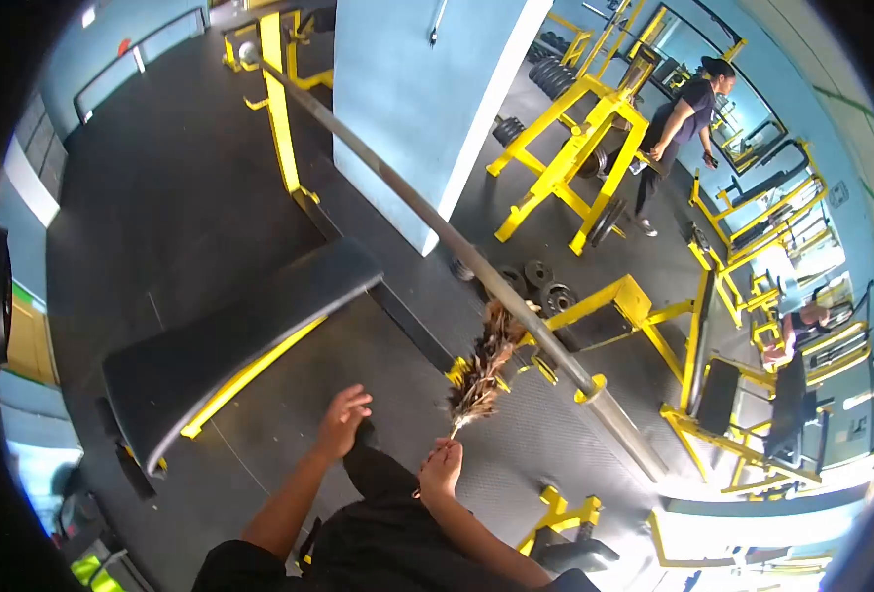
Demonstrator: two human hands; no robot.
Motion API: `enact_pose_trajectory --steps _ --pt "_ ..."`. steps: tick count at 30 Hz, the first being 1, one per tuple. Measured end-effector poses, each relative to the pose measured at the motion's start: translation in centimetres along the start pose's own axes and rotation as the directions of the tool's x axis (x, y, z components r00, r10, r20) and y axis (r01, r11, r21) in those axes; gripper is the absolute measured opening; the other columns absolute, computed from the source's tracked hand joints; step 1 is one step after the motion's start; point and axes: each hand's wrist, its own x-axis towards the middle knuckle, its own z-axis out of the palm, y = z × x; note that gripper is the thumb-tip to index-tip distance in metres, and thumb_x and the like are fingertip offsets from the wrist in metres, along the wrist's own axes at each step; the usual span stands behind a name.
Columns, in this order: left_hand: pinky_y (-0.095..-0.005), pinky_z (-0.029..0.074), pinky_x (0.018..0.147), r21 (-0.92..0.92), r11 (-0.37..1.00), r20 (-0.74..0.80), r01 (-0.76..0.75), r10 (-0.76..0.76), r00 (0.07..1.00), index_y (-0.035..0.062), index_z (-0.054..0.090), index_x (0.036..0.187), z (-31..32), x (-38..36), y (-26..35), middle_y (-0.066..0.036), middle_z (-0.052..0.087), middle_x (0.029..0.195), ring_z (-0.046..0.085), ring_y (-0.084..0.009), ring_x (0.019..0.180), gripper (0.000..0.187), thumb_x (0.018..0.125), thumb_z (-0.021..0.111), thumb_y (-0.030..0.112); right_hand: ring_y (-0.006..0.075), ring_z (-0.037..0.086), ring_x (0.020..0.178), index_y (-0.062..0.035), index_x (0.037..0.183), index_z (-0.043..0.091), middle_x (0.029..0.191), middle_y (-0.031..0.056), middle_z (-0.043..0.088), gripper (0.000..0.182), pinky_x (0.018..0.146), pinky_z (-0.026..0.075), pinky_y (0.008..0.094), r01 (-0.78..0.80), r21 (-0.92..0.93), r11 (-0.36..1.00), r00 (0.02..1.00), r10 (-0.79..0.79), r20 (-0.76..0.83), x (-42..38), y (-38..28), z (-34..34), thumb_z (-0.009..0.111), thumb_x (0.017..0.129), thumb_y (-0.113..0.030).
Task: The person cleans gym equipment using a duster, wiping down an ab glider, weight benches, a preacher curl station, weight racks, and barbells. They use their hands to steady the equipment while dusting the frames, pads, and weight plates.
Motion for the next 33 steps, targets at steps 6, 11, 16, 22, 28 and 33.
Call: enact_pose_trajectory --steps 6,11,16,22,28,33 --pt "-0.0344 0.049 0.095 0.139 0.987 0.062 0.083 -0.092 0.994 0.0025 0.041 0.141 -3.5 0.1 3.6 -0.018 0.058 0.127 0.058 -0.0220 0.115 0.044 0.099 0.053 0.011 0.0095 0.037 0.050 -0.0151 0.115 0.045 0.079 0.0008 0.044 0.020 0.041 0.034 0.0270 -0.057 0.040 0.998 0.995 0.054 0.078 2.9 0.2 7.0 0.034 0.099 -0.009" --pt "-0.0338 0.050 0.092 0.180 0.971 0.022 0.159 -0.166 0.986 0.0028 0.042 0.140 -8.7 0.9 3.5 -0.018 0.059 0.127 0.062 -0.0195 0.103 0.044 0.099 0.055 0.011 0.0126 0.042 0.056 -0.0099 0.122 0.045 0.078 0.0012 0.045 0.029 0.047 0.038 0.0286 -0.247 -0.146 0.958 0.866 0.286 0.411 2.6 -5.0 10.4 0.042 0.093 -0.003" --pt "-0.0265 0.050 0.076 0.204 0.971 -0.174 0.125 -0.089 0.981 0.0065 0.038 0.143 -8.8 5.0 5.9 -0.017 0.058 0.128 0.064 -0.0167 0.095 0.050 0.099 0.057 0.022 0.0162 0.051 0.056 -0.0059 0.128 0.045 0.081 0.0049 0.054 0.032 0.051 0.042 0.0304 0.679 -0.170 0.714 0.638 -0.460 0.617 -2.2 -8.9 7.6 0.045 0.096 -0.006" --pt "-0.0264 0.047 0.077 0.185 0.982 0.019 0.049 -0.054 0.998 0.0105 0.034 0.146 -5.1 14.2 10.9 -0.015 0.055 0.134 0.064 -0.0175 0.099 0.057 0.099 0.057 0.032 0.0274 0.062 0.066 -0.0046 0.138 0.043 0.088 0.0171 0.062 0.045 0.064 0.049 0.0356 0.755 -0.356 0.551 0.653 -0.681 0.332 -4.1 -12.7 3.6 0.048 0.094 -0.002" --pt "-0.0334 0.047 0.089 0.086 0.991 0.242 0.105 -0.123 0.962 0.0131 0.029 0.149 -0.4 21.6 15.9 -0.012 0.052 0.140 0.062 -0.0211 0.111 0.060 0.100 0.055 0.034 0.0055 0.038 0.066 -0.0027 0.143 0.038 0.099 0.0021 0.055 0.048 0.058 0.037 0.0226 0.575 -0.223 0.787 0.741 -0.616 -0.268 -1.4 -6.4 6.7 0.044 0.096 0.002" --pt "-0.0372 0.049 0.093 -0.191 0.876 0.502 0.443 -0.301 0.811 0.0113 0.037 0.146 2.4 26.6 18.9 -0.013 0.054 0.138 0.060 -0.0241 0.115 0.064 0.097 0.051 0.051 0.0167 0.057 0.069 -0.0070 0.140 0.045 0.084 0.0111 0.059 0.045 0.065 0.049 0.0315 0.550 -0.321 0.771 0.801 -0.596 -0.058 -1.8 -6.6 15.3 0.052 0.096 -0.002"
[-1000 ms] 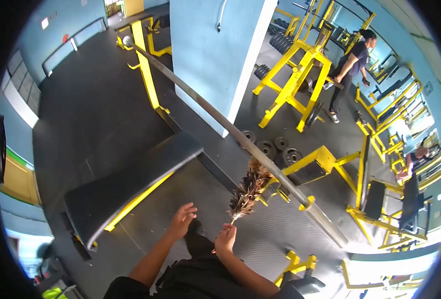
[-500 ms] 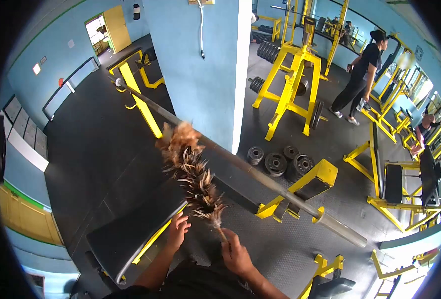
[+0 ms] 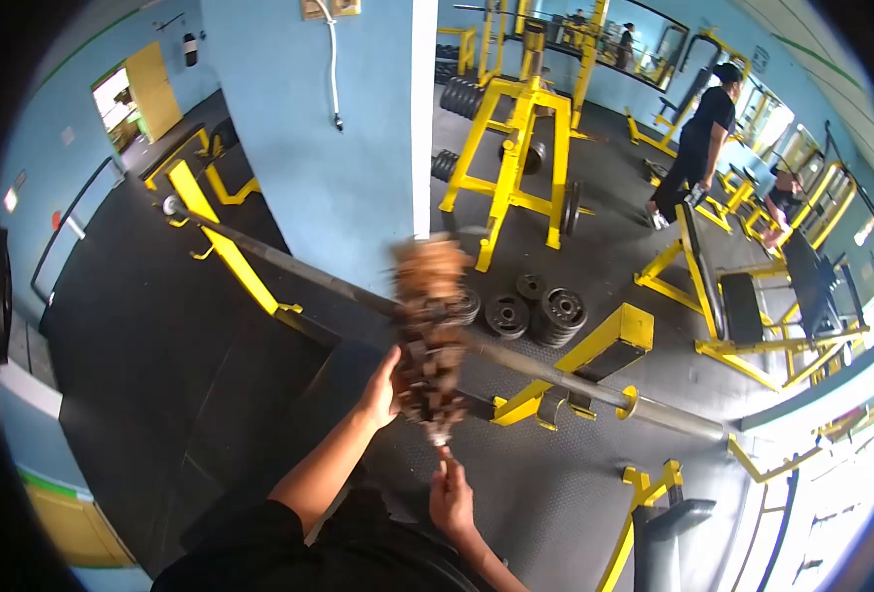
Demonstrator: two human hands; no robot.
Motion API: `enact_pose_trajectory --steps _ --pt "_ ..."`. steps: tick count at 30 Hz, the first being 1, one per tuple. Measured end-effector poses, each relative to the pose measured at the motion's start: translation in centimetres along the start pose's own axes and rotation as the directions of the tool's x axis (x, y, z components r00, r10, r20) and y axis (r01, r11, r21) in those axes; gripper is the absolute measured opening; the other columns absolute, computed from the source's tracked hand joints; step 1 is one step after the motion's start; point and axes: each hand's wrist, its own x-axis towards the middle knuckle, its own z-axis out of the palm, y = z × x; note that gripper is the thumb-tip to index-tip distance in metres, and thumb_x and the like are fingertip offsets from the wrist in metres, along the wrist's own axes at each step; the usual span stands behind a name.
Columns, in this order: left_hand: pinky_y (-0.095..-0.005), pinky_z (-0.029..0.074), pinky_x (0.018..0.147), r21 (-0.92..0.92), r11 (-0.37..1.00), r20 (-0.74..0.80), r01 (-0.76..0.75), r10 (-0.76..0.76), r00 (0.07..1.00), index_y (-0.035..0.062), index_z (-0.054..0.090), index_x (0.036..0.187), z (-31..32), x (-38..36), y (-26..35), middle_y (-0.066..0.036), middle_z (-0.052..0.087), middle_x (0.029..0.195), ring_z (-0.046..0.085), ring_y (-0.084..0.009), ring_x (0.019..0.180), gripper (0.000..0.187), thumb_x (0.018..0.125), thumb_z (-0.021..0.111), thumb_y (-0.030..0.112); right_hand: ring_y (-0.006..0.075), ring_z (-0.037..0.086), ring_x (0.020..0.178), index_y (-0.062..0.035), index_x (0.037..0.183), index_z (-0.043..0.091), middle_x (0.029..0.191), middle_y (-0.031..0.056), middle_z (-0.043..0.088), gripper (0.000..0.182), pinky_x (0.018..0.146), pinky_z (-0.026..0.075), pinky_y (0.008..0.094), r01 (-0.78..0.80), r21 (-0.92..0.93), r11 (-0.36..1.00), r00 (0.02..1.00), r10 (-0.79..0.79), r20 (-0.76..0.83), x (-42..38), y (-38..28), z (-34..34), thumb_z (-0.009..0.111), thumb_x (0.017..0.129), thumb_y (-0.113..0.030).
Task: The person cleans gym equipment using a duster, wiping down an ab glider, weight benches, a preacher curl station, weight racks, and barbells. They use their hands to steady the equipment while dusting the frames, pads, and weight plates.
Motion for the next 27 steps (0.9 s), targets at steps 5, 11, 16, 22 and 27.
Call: enact_pose_trajectory --steps 5,11,16,22,27 --pt "-0.0446 0.054 0.089 -0.320 0.947 -0.016 -0.023 0.019 1.000 0.0071 0.056 0.131 -4.1 4.2 2.7 -0.014 0.063 0.124 0.063 -0.0252 0.108 0.071 0.091 0.049 0.065 0.0189 0.066 0.106 -0.0018 0.130 0.052 0.123 0.0201 0.065 0.035 0.086 0.051 0.0304 -0.070 -0.120 0.990 0.973 0.094 0.210 -0.5 1.3 1.8 0.053 0.095 -0.006" --pt "-0.0375 0.041 0.096 -0.182 0.973 0.004 0.145 -0.147 0.989 0.0193 0.049 0.136 -9.8 6.2 0.4 -0.005 0.059 0.127 0.056 -0.0177 0.115 0.059 0.092 0.054 0.058 0.0182 0.050 0.057 0.0001 0.076 0.057 0.062 0.0135 0.056 0.022 0.056 0.043 0.0354 -0.482 -0.379 0.790 0.858 0.336 -0.389 -8.1 6.4 -3.2 0.061 0.087 -0.018" --pt "-0.0350 0.038 0.095 -0.256 0.948 0.036 0.187 -0.184 0.982 0.0256 0.043 0.137 -7.6 6.2 5.5 -0.002 0.061 0.127 0.057 -0.0180 0.112 0.047 0.096 0.052 0.048 0.0191 0.047 0.051 -0.0027 0.070 0.050 0.055 0.0084 0.045 0.018 0.049 0.037 0.0380 -0.353 -0.224 0.909 0.754 0.135 -0.643 -12.6 6.5 -0.7 0.052 0.084 -0.014" --pt "-0.0369 0.035 0.101 -0.362 0.930 -0.006 0.071 -0.078 0.997 0.0240 0.045 0.135 -10.1 8.3 9.7 0.001 0.056 0.134 0.052 -0.0171 0.116 0.044 0.098 0.049 0.049 0.0211 0.048 0.050 -0.0035 0.068 0.046 0.054 0.0082 0.046 0.020 0.048 0.037 0.0391 -0.468 0.069 0.881 0.722 0.426 -0.546 -15.0 11.6 6.2 0.048 0.085 -0.015" --pt "-0.0377 0.034 0.103 -0.320 0.947 -0.069 -0.039 0.018 0.997 0.0202 0.048 0.133 -15.4 8.1 12.2 0.001 0.054 0.136 0.050 -0.0192 0.122 0.044 0.099 0.046 0.048 0.0375 0.066 0.098 0.0043 0.116 0.065 0.106 0.0267 0.067 0.042 0.088 0.051 0.0421 -0.660 -0.498 0.562 0.749 0.543 -0.379 -11.1 0.8 8.6 0.044 0.101 -0.029"
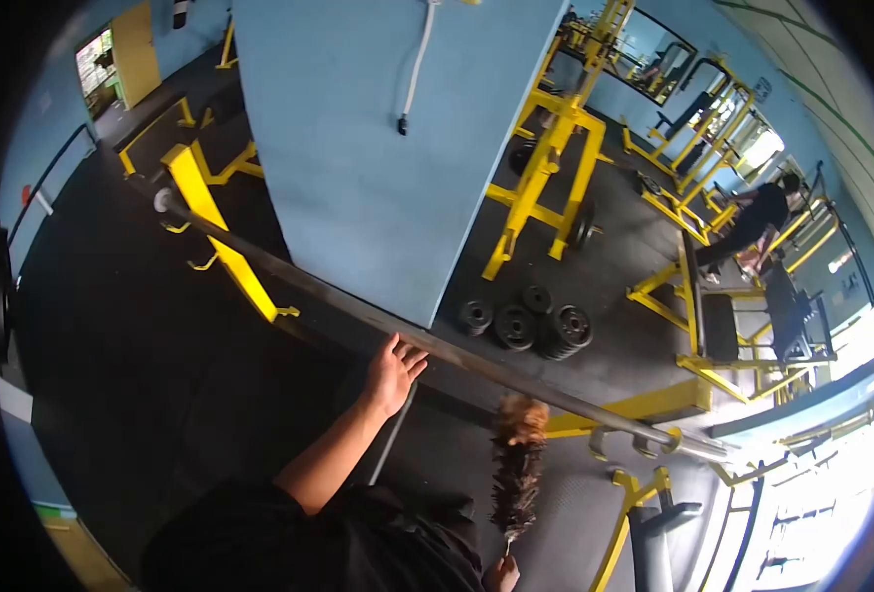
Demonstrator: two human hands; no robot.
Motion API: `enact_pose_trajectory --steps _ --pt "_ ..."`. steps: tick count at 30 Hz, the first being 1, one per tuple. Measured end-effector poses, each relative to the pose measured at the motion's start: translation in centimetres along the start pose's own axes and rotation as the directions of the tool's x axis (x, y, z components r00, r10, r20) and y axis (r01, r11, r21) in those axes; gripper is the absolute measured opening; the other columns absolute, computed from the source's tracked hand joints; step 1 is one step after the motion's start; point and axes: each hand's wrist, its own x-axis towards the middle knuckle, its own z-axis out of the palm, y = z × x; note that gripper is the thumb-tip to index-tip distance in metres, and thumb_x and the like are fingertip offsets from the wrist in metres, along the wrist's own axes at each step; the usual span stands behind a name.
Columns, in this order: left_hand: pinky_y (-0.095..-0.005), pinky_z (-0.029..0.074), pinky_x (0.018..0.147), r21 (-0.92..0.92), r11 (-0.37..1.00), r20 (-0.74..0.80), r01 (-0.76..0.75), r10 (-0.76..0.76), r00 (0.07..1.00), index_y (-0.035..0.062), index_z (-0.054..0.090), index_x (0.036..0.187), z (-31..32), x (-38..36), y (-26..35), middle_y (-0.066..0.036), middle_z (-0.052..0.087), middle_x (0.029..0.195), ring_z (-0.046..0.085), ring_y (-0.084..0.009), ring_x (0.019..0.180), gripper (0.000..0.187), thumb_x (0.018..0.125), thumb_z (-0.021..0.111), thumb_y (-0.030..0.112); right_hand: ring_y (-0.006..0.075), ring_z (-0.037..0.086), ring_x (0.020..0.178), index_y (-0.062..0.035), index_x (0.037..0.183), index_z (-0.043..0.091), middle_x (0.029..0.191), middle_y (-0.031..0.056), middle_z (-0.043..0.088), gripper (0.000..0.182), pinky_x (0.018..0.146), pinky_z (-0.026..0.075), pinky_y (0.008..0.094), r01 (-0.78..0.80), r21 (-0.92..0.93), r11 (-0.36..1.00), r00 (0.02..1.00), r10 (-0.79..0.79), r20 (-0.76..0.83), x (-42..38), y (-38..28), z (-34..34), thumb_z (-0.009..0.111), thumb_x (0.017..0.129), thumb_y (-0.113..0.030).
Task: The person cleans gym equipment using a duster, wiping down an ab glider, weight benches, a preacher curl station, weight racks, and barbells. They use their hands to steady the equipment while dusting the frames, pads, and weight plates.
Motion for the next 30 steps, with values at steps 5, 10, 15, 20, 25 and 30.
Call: enact_pose_trajectory --steps 5,10,15,20,25,30 --pt "-0.0483 0.019 0.114 0.190 0.952 -0.245 -0.241 0.283 0.927 0.0186 0.032 0.150 -2.7 -1.4 5.0 -0.005 0.029 0.157 0.029 -0.0243 0.142 0.064 0.097 0.048 0.049 0.0417 0.059 0.062 -0.0036 0.075 0.052 0.062 0.0198 0.057 0.020 0.055 0.044 0.0509 0.557 -0.031 0.830 0.829 -0.558 -0.042 4.5 -7.5 -0.1 0.053 0.088 -0.019" --pt "-0.0478 0.013 0.116 0.318 0.882 -0.360 -0.348 0.452 0.816 0.0200 0.017 0.157 -7.0 -4.7 10.9 -0.006 0.017 0.162 0.018 -0.0232 0.147 0.073 0.097 0.050 0.046 0.0455 0.063 0.076 -0.0053 0.094 0.058 0.085 0.0227 0.066 0.019 0.066 0.049 0.0563 0.830 0.023 0.557 0.540 -0.814 0.215 3.3 -27.7 -1.3 0.048 0.098 -0.021" --pt "-0.0470 0.014 0.117 0.287 0.864 -0.378 -0.414 0.499 0.779 0.0184 0.011 0.158 -10.5 -6.6 14.6 -0.008 0.012 0.163 0.019 -0.0238 0.148 0.074 0.099 0.048 0.043 0.0473 0.061 0.083 -0.0016 0.106 0.061 0.088 0.0273 0.064 0.021 0.073 0.048 0.0553 0.932 0.169 0.321 0.282 -0.935 0.216 2.0 -43.6 1.3 0.049 0.096 -0.016" --pt "-0.0463 0.023 0.114 0.310 0.854 -0.420 -0.417 0.516 0.746 0.0221 0.008 0.158 -12.2 -8.7 17.0 -0.007 0.010 0.164 0.029 -0.0259 0.144 0.067 0.103 0.042 0.038 0.0439 0.064 0.082 -0.0028 0.097 0.058 0.089 0.0221 0.066 0.013 0.078 0.052 0.0523 0.996 0.075 0.049 0.039 -0.991 0.128 -1.2 -56.3 6.8 0.052 0.092 -0.013" --pt "-0.0479 0.028 0.113 0.321 0.865 -0.436 -0.386 0.497 0.750 0.0213 0.009 0.158 -13.7 -9.4 17.7 -0.010 0.013 0.163 0.036 -0.0274 0.141 0.063 0.105 0.040 0.037 0.0425 0.064 0.088 -0.0032 0.098 0.061 0.094 0.0215 0.067 0.021 0.080 0.051 0.0520 0.974 -0.017 0.226 0.224 -0.947 0.230 -3.1 -59.5 5.8 0.049 0.095 -0.020" --pt "-0.0483 0.029 0.112 0.332 0.875 -0.381 -0.353 0.466 0.798 0.0198 0.011 0.157 -13.7 -7.4 17.1 -0.012 0.017 0.161 0.040 -0.0292 0.138 0.065 0.103 0.043 0.037 0.0451 0.065 0.085 -0.0086 0.106 0.063 0.090 0.0248 0.066 0.019 0.071 0.052 0.0518 0.963 0.104 0.250 0.251 -0.968 0.011 5.9 -47.8 2.4 0.052 0.096 -0.020"
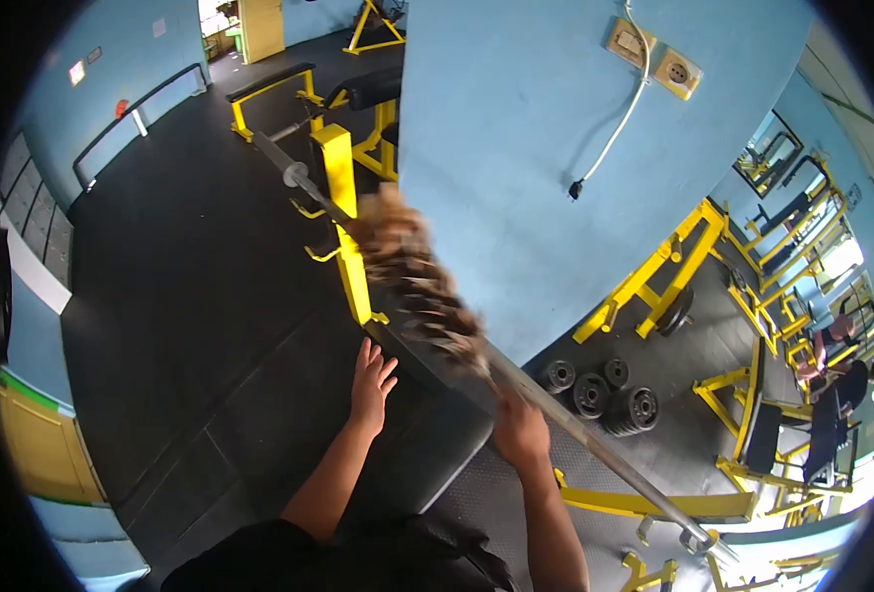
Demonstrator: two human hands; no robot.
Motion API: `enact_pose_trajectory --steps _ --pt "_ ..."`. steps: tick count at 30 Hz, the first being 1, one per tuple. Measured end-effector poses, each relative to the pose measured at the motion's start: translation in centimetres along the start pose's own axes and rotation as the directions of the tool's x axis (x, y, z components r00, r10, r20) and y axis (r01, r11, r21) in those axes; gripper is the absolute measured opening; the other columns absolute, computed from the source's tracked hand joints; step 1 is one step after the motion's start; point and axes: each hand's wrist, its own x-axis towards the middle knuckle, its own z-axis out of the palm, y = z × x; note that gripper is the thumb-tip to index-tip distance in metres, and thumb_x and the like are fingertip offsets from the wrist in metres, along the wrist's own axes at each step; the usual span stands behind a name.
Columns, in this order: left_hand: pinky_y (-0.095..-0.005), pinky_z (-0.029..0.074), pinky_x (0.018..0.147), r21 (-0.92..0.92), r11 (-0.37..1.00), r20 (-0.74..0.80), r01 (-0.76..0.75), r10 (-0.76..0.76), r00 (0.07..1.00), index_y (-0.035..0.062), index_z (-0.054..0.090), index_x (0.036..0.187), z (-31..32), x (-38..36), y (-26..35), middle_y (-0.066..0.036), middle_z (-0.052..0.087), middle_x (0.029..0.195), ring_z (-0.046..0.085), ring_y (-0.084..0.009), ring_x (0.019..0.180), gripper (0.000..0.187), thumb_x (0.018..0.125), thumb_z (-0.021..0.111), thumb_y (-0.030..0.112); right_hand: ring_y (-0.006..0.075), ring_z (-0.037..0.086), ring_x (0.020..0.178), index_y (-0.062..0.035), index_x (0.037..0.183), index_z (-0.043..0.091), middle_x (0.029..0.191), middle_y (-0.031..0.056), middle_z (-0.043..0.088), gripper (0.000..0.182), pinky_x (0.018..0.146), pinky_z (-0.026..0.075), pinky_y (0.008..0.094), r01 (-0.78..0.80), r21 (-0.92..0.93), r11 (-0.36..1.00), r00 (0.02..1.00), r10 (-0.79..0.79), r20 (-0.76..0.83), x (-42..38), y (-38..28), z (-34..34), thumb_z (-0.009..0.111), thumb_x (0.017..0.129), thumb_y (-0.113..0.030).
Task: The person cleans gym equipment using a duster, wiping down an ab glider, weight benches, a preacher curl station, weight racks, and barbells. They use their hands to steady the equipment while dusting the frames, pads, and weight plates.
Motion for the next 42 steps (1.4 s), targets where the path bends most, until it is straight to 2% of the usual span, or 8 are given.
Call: enact_pose_trajectory --steps 7,16,22,26,30,35,37,42 --pt "-0.0477 0.033 0.109 0.100 0.994 0.280 0.041 -0.068 0.958 0.0155 0.003 0.157 7.6 2.0 -3.1 -0.020 0.035 0.152 0.048 -0.0304 0.130 0.086 0.097 0.058 0.040 0.0390 0.064 0.073 -0.0058 0.102 0.063 0.080 0.0228 0.063 0.020 0.065 0.049 0.0431 -0.665 0.016 0.746 0.740 0.662 -0.121 -19.9 4.3 -9.3 0.047 0.098 -0.017" --pt "-0.0266 0.048 0.079 0.047 0.998 0.319 0.033 -0.046 0.947 0.0075 0.046 0.124 13.1 1.3 -6.3 -0.008 0.065 0.115 0.060 -0.0099 0.084 0.049 0.093 0.067 0.040 0.0109 0.039 0.059 -0.0048 0.089 0.060 0.066 0.0029 0.041 0.025 0.056 0.034 0.0300 -0.868 0.278 0.412 0.204 0.806 -0.556 -35.0 9.3 -11.1 0.042 0.100 -0.019" --pt "-0.0250 0.046 0.069 0.151 0.988 0.366 0.002 -0.058 0.929 0.0049 0.050 0.113 12.3 2.1 -5.9 -0.003 0.063 0.092 0.061 -0.0107 0.074 0.041 0.094 0.066 0.038 0.0161 0.044 0.057 -0.0041 0.093 0.060 0.062 0.0057 0.045 0.022 0.053 0.037 0.0345 -0.737 0.206 0.644 0.483 0.715 -0.505 -30.3 5.0 -5.0 0.041 0.098 -0.015" --pt "-0.0236 0.043 0.063 0.178 0.984 0.311 0.002 -0.058 0.949 0.0052 0.053 0.110 11.4 1.9 -6.0 -0.004 0.062 0.089 0.059 -0.0101 0.069 0.031 0.098 0.061 0.033 0.0338 0.059 0.068 -0.0031 0.099 0.059 0.071 0.0171 0.055 0.016 0.062 0.046 0.0409 -0.585 0.201 0.786 0.778 0.614 -0.135 -27.9 1.8 -1.3 0.049 0.096 -0.014" --pt "-0.0234 0.043 0.058 -0.132 0.984 0.173 -0.123 0.145 0.974 0.0096 0.054 0.124 6.2 -0.1 -7.9 -0.010 0.064 0.118 0.062 -0.0101 0.070 0.035 0.099 0.055 0.034 0.0361 0.062 0.074 -0.0028 0.098 0.060 0.076 0.0187 0.059 0.017 0.065 0.048 0.0417 -0.573 0.229 0.787 0.819 0.564 0.110 -27.7 1.9 0.5 0.055 0.095 -0.018" --pt "-0.0265 0.048 0.057 -0.326 0.927 0.037 0.187 -0.186 0.982 0.0101 0.053 0.127 -9.3 -3.8 -9.7 -0.012 0.067 0.107 0.062 -0.0149 0.076 0.049 0.102 0.041 0.050 0.0354 0.064 0.074 -0.0027 0.091 0.065 0.080 0.0173 0.065 0.029 0.067 0.050 0.0419 -0.512 -0.036 0.858 0.827 0.504 0.250 -27.4 5.2 0.7 0.061 0.093 -0.031" --pt "-0.0307 0.052 0.071 0.263 0.875 -0.507 0.406 -0.233 0.830 0.0027 0.056 0.124 -18.3 -5.3 -14.1 -0.015 0.065 0.101 0.068 -0.0233 0.087 0.054 0.098 0.050 0.049 0.0353 0.065 0.075 -0.0035 0.091 0.066 0.081 0.0173 0.066 0.029 0.067 0.050 0.0422 -0.465 -0.037 0.884 0.828 0.449 0.337 -27.8 7.1 1.5 0.061 0.093 -0.032" --pt "-0.0396 0.049 0.089 0.727 0.405 -0.600 0.554 -0.018 0.800 0.0038 0.050 0.132 -25.9 -19.3 -14.8 -0.021 0.062 0.109 0.063 -0.0312 0.105 0.056 0.095 0.056 0.045 0.0381 0.067 0.078 -0.0054 0.098 0.068 0.086 0.0193 0.068 0.030 0.069 0.051 0.0468 -0.445 -0.161 0.881 0.577 0.420 0.700 -27.1 10.9 3.0 0.059 0.094 -0.034"
